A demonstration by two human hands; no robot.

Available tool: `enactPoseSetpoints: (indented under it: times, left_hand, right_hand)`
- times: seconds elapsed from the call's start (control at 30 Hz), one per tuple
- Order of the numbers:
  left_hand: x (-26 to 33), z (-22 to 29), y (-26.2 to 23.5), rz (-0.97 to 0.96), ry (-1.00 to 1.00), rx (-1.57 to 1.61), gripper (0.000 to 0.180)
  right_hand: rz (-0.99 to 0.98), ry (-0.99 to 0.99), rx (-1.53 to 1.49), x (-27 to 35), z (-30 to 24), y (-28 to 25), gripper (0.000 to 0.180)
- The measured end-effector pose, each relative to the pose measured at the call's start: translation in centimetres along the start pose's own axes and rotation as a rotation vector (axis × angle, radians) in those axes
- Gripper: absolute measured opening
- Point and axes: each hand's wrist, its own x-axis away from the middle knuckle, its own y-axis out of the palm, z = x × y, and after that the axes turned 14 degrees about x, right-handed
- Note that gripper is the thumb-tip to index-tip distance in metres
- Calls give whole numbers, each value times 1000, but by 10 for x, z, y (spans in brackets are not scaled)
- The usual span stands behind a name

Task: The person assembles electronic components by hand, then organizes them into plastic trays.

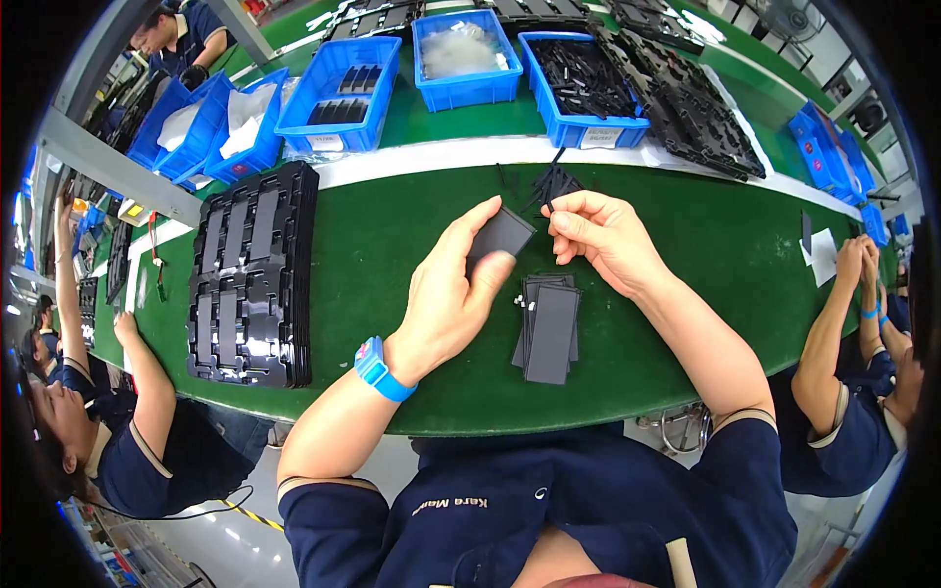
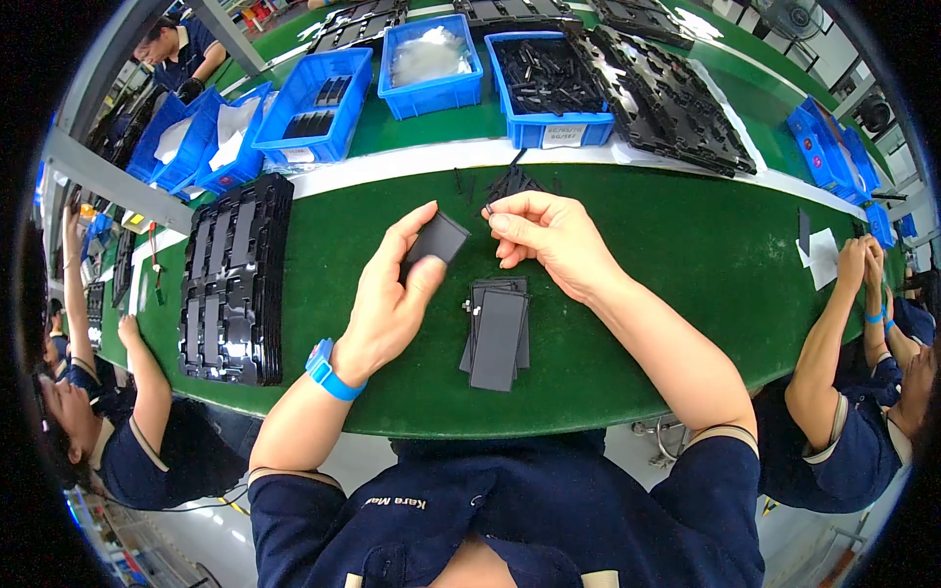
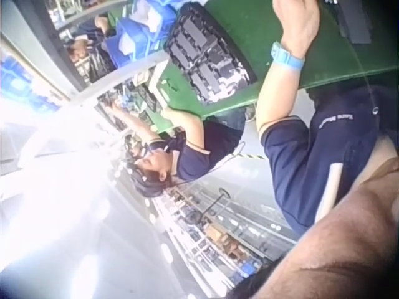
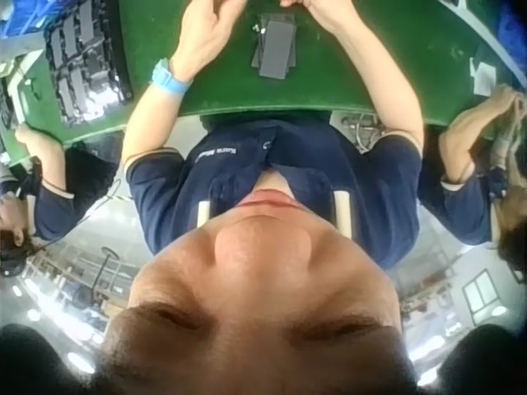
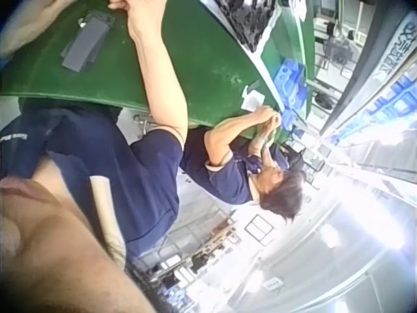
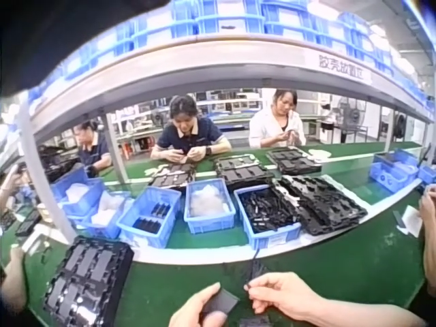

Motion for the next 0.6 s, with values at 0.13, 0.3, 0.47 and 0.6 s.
enactPoseSetpoints:
  times: [0.13,0.3,0.47,0.6]
  left_hand:
    - [1,13,2,-100,70,-284,72]
    - [1,7,2,-145,207,-473,77]
    - [-1,5,4,-151,260,-552,78]
    - [0,3,4,-144,303,-546,77]
  right_hand:
    - [14,-8,9,2,0,3,18]
    - [19,-45,129,4,-4,7,17]
    - [44,-38,256,6,-9,12,17]
    - [61,-25,345,9,-11,13,16]
